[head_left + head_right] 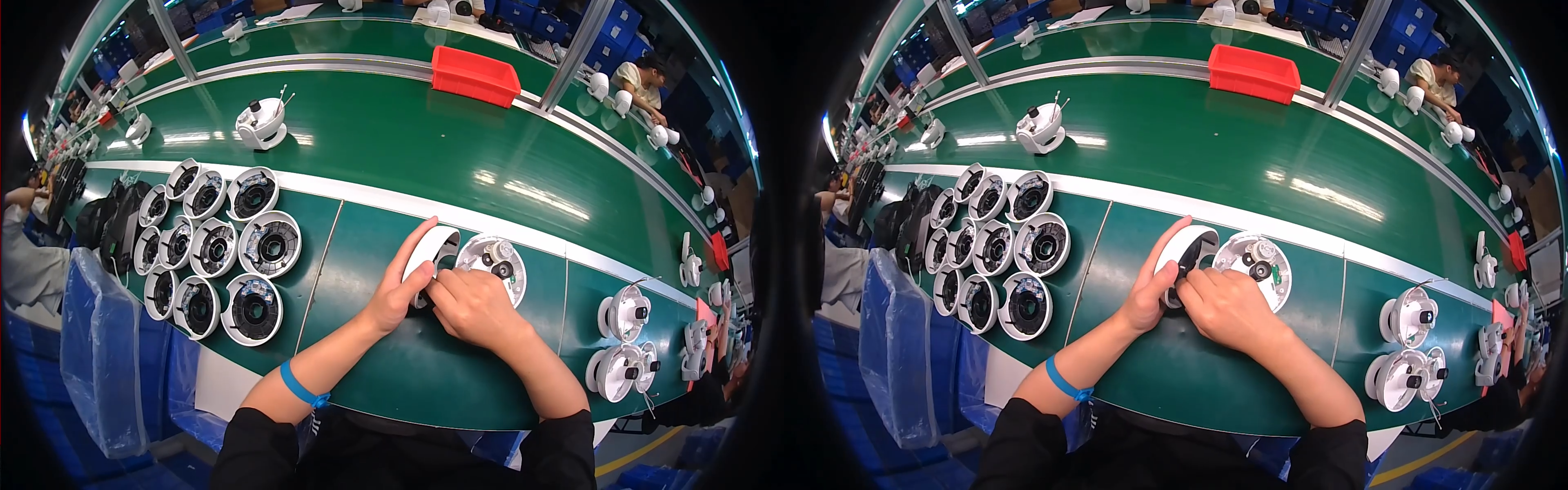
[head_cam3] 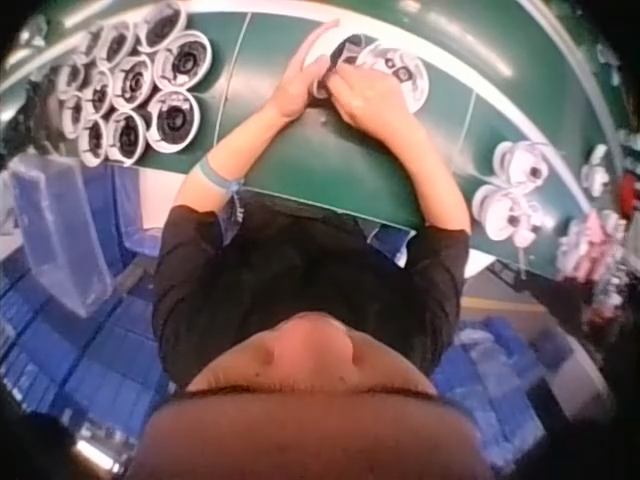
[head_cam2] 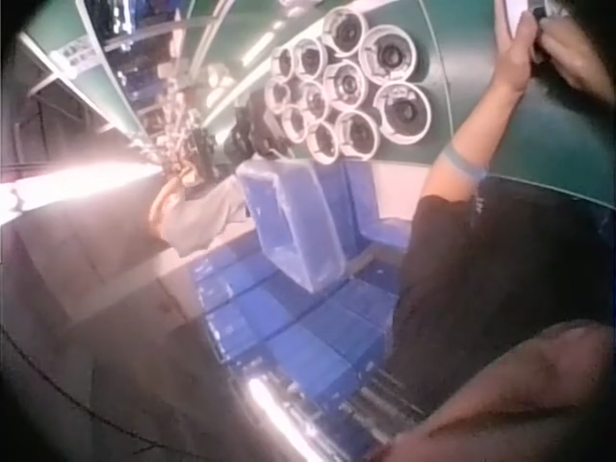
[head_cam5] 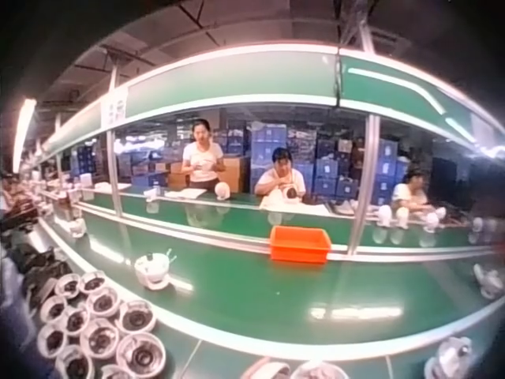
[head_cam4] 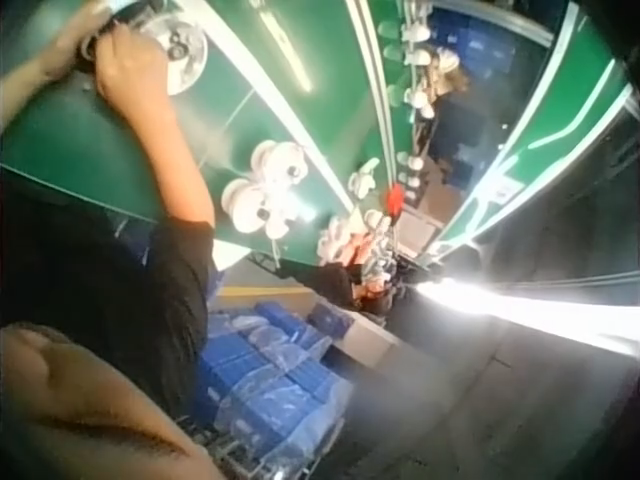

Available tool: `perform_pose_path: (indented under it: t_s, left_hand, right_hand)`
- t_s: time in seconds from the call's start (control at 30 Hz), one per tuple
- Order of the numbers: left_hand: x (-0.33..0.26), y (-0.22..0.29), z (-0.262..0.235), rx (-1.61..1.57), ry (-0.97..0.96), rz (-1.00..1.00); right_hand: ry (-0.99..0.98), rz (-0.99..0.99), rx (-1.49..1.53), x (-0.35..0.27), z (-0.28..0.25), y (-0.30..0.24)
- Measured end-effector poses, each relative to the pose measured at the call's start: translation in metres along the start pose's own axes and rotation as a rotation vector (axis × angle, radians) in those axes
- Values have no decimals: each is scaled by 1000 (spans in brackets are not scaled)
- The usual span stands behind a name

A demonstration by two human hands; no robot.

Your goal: The recorder is assembling security camera housings by inserting components and routing wires on an assembly line.

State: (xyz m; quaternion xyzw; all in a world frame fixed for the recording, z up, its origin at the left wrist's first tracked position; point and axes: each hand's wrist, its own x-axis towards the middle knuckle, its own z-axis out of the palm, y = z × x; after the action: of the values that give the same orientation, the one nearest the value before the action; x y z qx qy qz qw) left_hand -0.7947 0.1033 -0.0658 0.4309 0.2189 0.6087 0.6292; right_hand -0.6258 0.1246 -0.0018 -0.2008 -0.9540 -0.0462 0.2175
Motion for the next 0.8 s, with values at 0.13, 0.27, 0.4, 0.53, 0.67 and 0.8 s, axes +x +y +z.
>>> perform_pose_path:
  t_s: [0.13, 0.27, 0.4, 0.53, 0.67, 0.8]
  left_hand:
    - [-2, 3, 3, 78, -20, -1]
    - [-1, -8, -3, 309, -11, 56]
    - [-1, -13, -1, 369, -40, 203]
    - [-3, 2, 19, 110, 7, 34]
    - [-5, 17, 13, 124, 189, -17]
    - [-5, 31, 14, 99, 376, -51]
  right_hand:
    - [-16, -15, 1, 1, -5, -2]
    - [-38, -34, -16, -2, -5, -1]
    - [-30, -39, 1, -5, -9, -1]
    - [-35, 48, 30, 2, -38, -7]
    - [83, 431, 104, 3, -75, -11]
    - [-352, 871, 775, 1, -118, 2]
